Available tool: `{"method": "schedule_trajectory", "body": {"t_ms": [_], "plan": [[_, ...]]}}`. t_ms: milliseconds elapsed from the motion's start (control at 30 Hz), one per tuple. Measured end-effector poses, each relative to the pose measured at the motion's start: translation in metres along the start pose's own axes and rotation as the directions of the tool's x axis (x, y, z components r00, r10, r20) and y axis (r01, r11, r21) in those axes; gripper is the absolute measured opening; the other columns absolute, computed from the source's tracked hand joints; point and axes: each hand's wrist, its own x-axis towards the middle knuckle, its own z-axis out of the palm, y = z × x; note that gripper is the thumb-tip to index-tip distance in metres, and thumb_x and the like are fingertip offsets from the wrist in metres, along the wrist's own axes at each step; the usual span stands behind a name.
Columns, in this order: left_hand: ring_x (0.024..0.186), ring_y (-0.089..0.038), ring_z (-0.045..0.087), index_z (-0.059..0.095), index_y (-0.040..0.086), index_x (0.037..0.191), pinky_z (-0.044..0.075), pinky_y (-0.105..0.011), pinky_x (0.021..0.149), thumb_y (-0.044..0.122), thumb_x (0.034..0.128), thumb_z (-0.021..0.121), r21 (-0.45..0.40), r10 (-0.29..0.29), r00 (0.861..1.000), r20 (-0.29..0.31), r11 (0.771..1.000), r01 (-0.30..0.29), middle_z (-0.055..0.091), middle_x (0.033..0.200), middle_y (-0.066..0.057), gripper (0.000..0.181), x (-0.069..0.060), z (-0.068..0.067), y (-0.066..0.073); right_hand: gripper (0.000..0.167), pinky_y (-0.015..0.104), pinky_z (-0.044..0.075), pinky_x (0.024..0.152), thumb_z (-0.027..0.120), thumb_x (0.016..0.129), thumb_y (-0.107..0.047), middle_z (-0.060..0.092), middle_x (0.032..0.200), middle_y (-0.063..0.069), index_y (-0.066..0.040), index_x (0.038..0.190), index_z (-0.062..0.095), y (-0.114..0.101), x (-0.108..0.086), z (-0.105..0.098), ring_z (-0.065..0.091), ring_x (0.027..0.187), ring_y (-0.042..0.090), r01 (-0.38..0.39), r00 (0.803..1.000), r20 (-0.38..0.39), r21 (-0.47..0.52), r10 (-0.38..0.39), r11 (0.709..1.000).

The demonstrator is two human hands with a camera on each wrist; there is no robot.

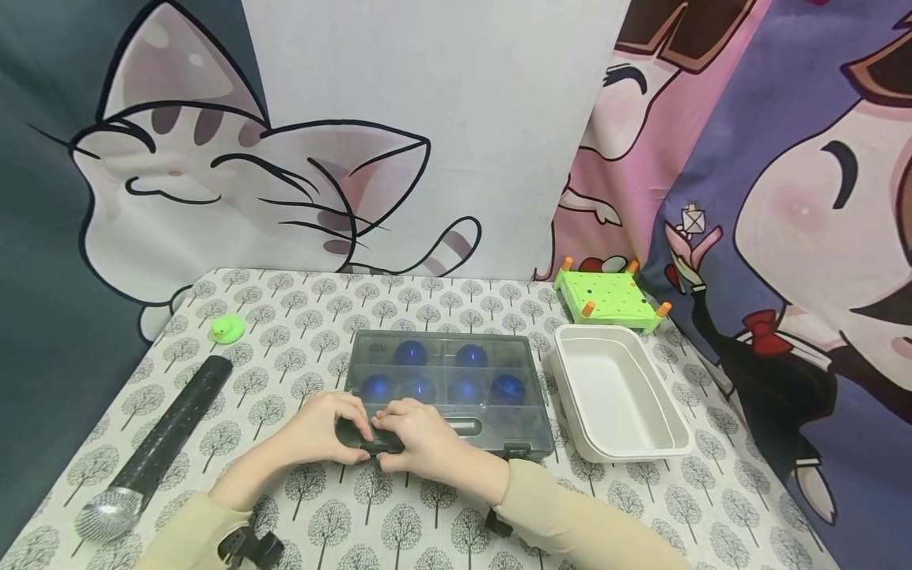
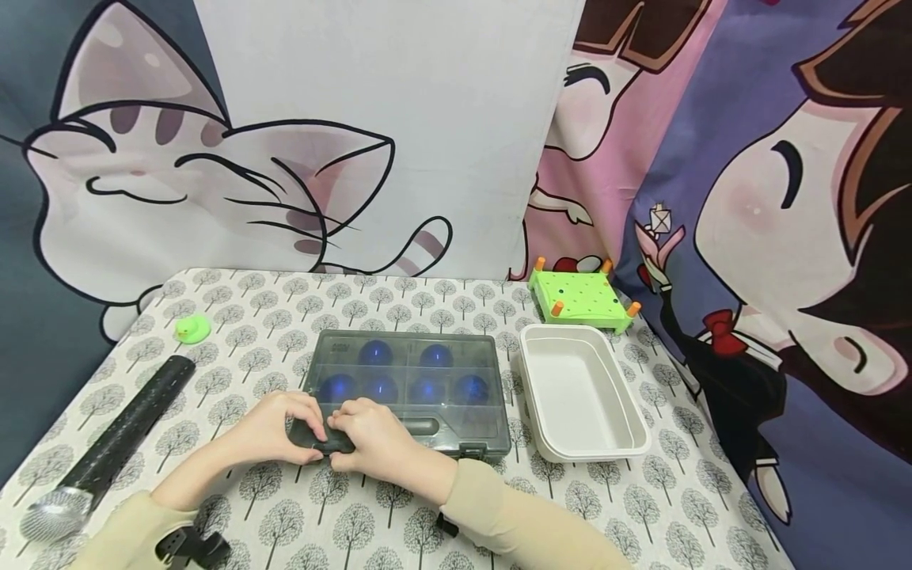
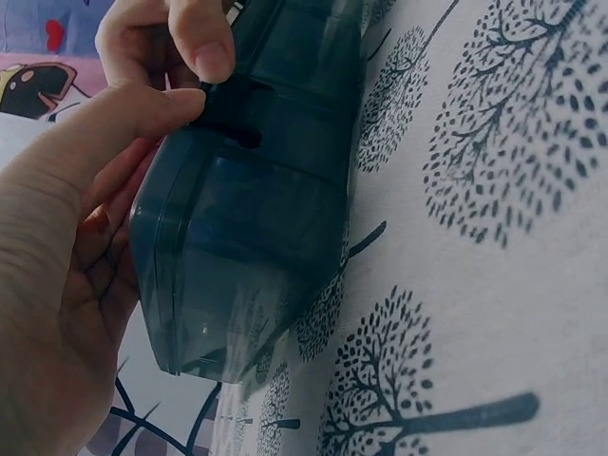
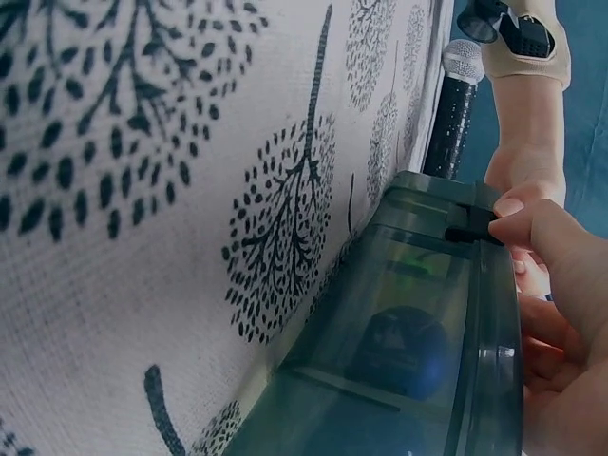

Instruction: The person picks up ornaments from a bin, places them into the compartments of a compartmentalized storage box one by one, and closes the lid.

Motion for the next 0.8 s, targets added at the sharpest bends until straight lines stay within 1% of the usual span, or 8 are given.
{"method": "schedule_trajectory", "body": {"t_ms": [100, 233, 367, 533, 633, 733, 800], "plan": [[0.08, 0.001, 0.056, 0.074, 0.03, 0.073, 0.045, -0.024, 0.075, 0.023, 0.0585, 0.088, 0.007, 0.006, 1.0, 0.0, 1.0, -0.006, 0.067, 0.08, 0.019, 0.021, -0.001, 0.0, 0.0, 0.044, 0.019, 0.054, 0.089, 0.077, 0.078, -0.032, 0.07, 0.113, 0.002, -0.008, 0.114, 0.071, -0.001, 0.0, 0.0, 0.064, 0.101, 0.013, 0.0, 1.0, 0.001, -0.001, 0.0, 1.0], [0.079, 0.0, 0.056, 0.075, 0.028, 0.074, 0.046, -0.024, 0.074, 0.023, 0.0593, 0.089, -0.008, 0.027, 0.999, 0.021, 1.0, -0.027, 0.067, 0.081, 0.017, 0.021, 0.0, -0.002, 0.001, 0.045, 0.018, 0.053, 0.089, 0.077, 0.078, -0.032, 0.07, 0.114, 0.002, -0.008, 0.116, 0.071, -0.002, 0.0, -0.001, 0.063, 0.101, 0.013, -0.007, 1.0, 0.007, 0.009, 0.007, 1.0], [0.079, 0.0, 0.057, 0.075, 0.027, 0.075, 0.047, -0.024, 0.075, 0.023, 0.0608, 0.09, -0.032, 0.059, 0.997, 0.049, 0.998, -0.058, 0.067, 0.081, 0.017, 0.021, 0.003, -0.004, 0.0, 0.051, 0.019, 0.052, 0.092, 0.078, 0.079, -0.032, 0.067, 0.12, 0.003, -0.006, 0.121, 0.067, 0.0, -0.001, -0.004, 0.061, 0.106, 0.014, -0.021, 0.998, 0.053, 0.043, 0.019, 0.999], [0.078, 0.001, 0.057, 0.076, 0.027, 0.079, 0.048, -0.023, 0.074, 0.025, 0.0628, 0.09, -0.057, 0.079, 0.993, 0.089, 0.996, -0.074, 0.067, 0.082, 0.017, 0.021, 0.008, -0.007, 0.0, 0.054, 0.02, 0.049, 0.098, 0.077, 0.08, -0.029, 0.064, 0.127, 0.004, -0.006, 0.126, 0.063, 0.005, -0.004, -0.009, 0.058, 0.114, 0.015, -0.028, 0.994, 0.111, 0.101, 0.016, 0.994], [0.077, 0.001, 0.056, 0.077, 0.023, 0.083, 0.049, -0.021, 0.073, 0.025, 0.0655, 0.089, -0.08, 0.09, 0.989, 0.121, 0.994, -0.08, 0.068, 0.082, 0.015, 0.021, 0.014, -0.008, 0.001, 0.051, 0.022, 0.049, 0.1, 0.077, 0.08, -0.028, 0.064, 0.126, 0.004, -0.006, 0.125, 0.063, 0.009, -0.009, -0.015, 0.059, 0.115, 0.016, -0.034, 0.994, 0.105, 0.137, 0.02, 0.99], [0.078, 0.001, 0.057, 0.078, 0.019, 0.086, 0.051, -0.021, 0.074, 0.024, 0.0689, 0.088, -0.089, 0.098, 0.984, 0.148, 0.992, -0.085, 0.068, 0.083, 0.013, 0.02, 0.022, -0.007, 0.005, 0.049, 0.026, 0.051, 0.1, 0.077, 0.081, -0.026, 0.065, 0.124, 0.004, -0.006, 0.123, 0.064, 0.015, -0.017, -0.023, 0.061, 0.114, 0.018, -0.039, 0.997, 0.075, 0.156, 0.028, 0.987], [0.079, 0.001, 0.058, 0.078, 0.017, 0.087, 0.052, -0.022, 0.075, 0.022, 0.0705, 0.087, -0.094, 0.108, 0.982, 0.152, 0.991, -0.094, 0.069, 0.083, 0.013, 0.02, 0.027, -0.005, 0.009, 0.048, 0.029, 0.052, 0.1, 0.077, 0.08, -0.026, 0.066, 0.122, 0.005, -0.006, 0.122, 0.065, 0.02, -0.025, -0.028, 0.062, 0.112, 0.019, -0.044, 0.998, 0.049, 0.158, 0.037, 0.986]]}}
